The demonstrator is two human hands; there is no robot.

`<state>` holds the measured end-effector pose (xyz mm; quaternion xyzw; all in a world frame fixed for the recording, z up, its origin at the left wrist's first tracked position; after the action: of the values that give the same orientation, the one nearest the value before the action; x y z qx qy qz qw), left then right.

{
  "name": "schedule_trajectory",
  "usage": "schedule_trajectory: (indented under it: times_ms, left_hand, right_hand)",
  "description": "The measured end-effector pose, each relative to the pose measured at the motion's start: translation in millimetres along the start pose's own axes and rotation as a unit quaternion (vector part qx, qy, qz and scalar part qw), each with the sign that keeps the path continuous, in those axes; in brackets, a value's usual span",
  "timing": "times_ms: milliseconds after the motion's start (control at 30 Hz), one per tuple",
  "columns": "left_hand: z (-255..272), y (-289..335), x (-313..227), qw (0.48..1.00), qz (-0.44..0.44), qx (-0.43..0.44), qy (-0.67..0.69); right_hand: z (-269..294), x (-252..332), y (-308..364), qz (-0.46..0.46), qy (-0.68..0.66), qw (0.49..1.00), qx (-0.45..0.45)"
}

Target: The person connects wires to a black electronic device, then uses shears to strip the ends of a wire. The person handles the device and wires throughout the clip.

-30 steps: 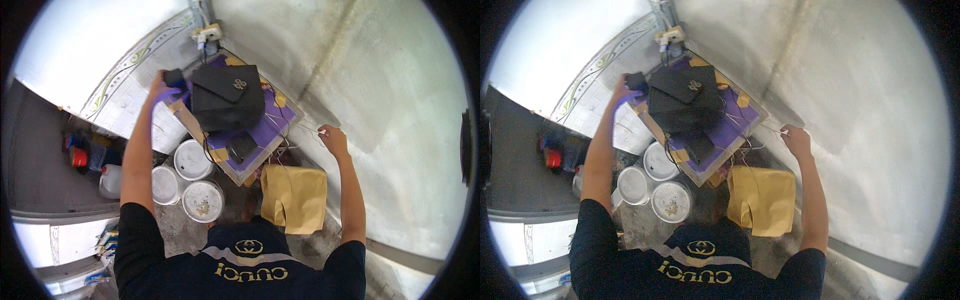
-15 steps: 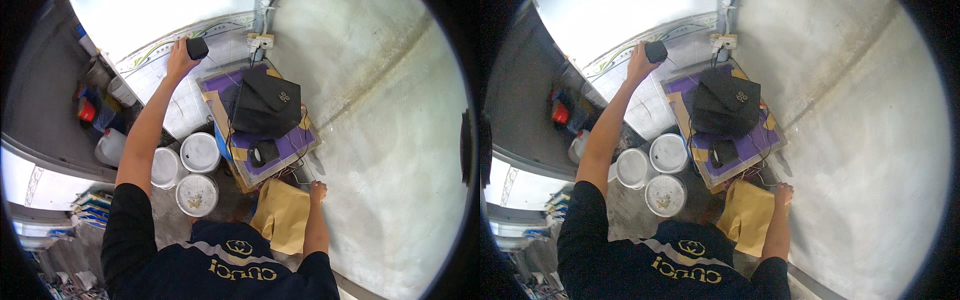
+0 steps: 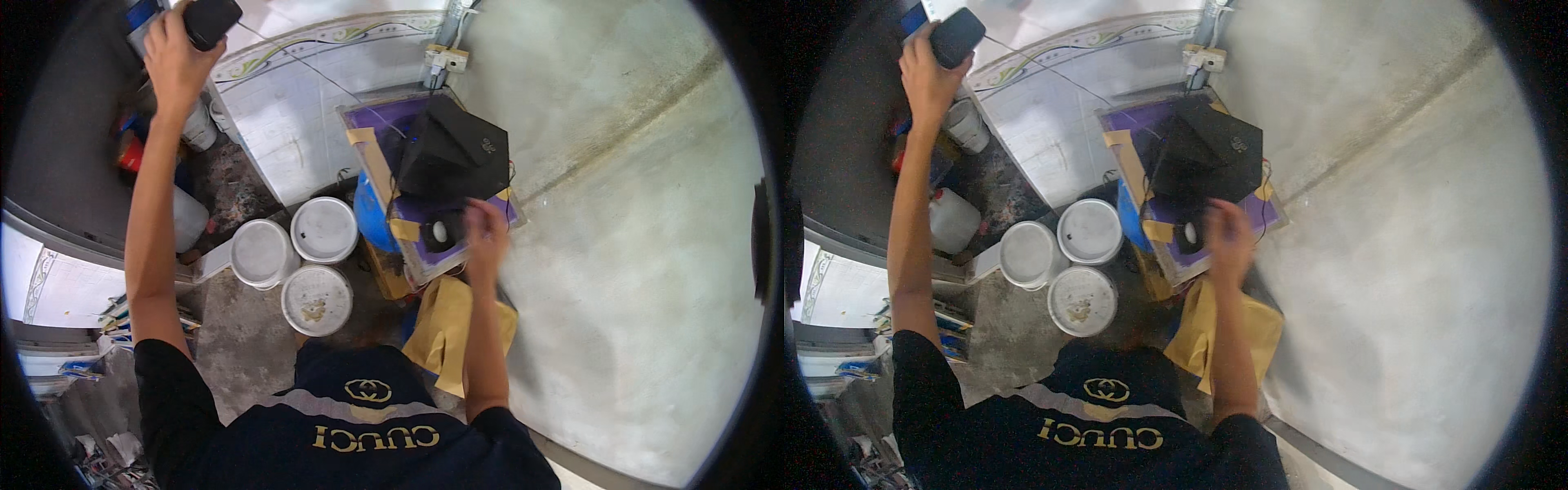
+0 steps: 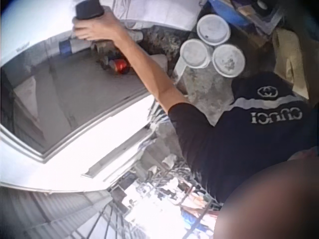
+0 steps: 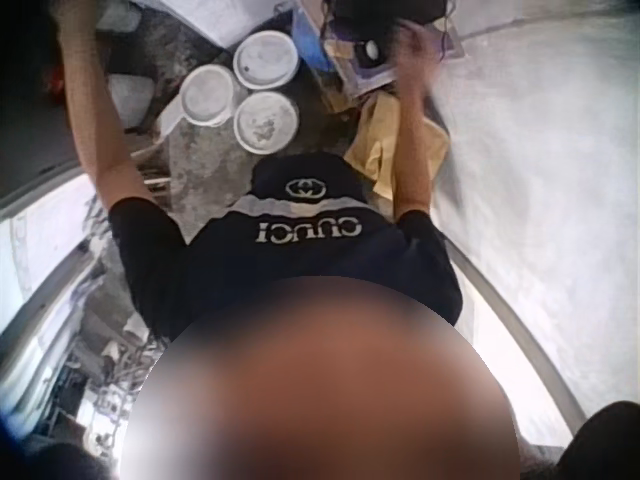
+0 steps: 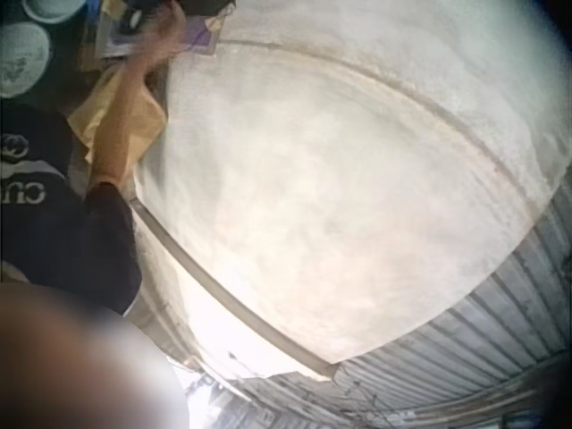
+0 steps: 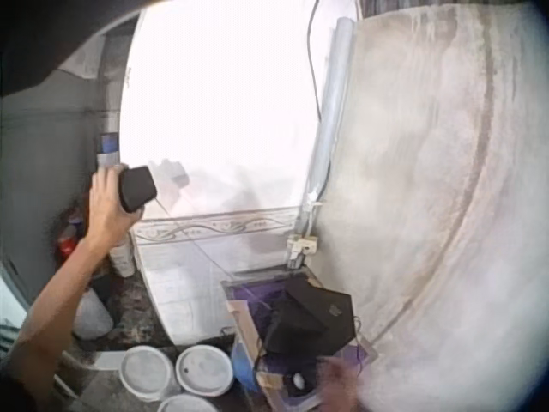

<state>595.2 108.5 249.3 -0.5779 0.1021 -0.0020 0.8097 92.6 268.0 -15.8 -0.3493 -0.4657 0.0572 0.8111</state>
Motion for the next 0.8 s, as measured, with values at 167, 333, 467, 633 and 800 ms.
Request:
schedule_trajectory:
  times_ms: [167, 333, 467, 633, 800]
  left_hand:
    - [71.1, -54.6, 26.5, 0.993, -0.071, -0.073, 0.062]
    - [99.5, -92.6, 60.7, 0.978, -0.054, 0.036, 0.199]
    - [106.1, -86.4, 82.1, 0.967, 0.001, 0.124, 0.221]
    - [141.3, -44.4, 105.6, 0.959, 0.006, 0.161, 0.234]
    - [187.0, -9.6, 120.7, 0.983, -0.027, 0.154, 0.098]
  right_hand:
    - [-283.1, 25.1, 3.0, -0.458, -0.568, 0.675, 0.111]
    - [-354.1, -76.6, -95.1, -0.52, -0.621, 0.557, -0.182]
    - [-360.0, -142.2, -136.4, -0.472, -0.601, 0.562, -0.317]
    - [-352.4, -147.7, -197.5, -0.406, -0.509, 0.693, -0.308]
    - [-367.6, -133.6, -281.1, -0.248, -0.292, 0.919, -0.089]
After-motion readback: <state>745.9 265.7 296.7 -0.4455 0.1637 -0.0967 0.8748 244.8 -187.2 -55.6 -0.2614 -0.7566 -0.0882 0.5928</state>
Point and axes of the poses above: each hand's wrist, its own y-axis away from the middle knuckle, its own z-axis out of the back of the hand, x = y × z, the point moved 9 cm from there along -y, towards the middle knuckle, and after that the axes turned 11 degrees about z, right-handed, at the moved point
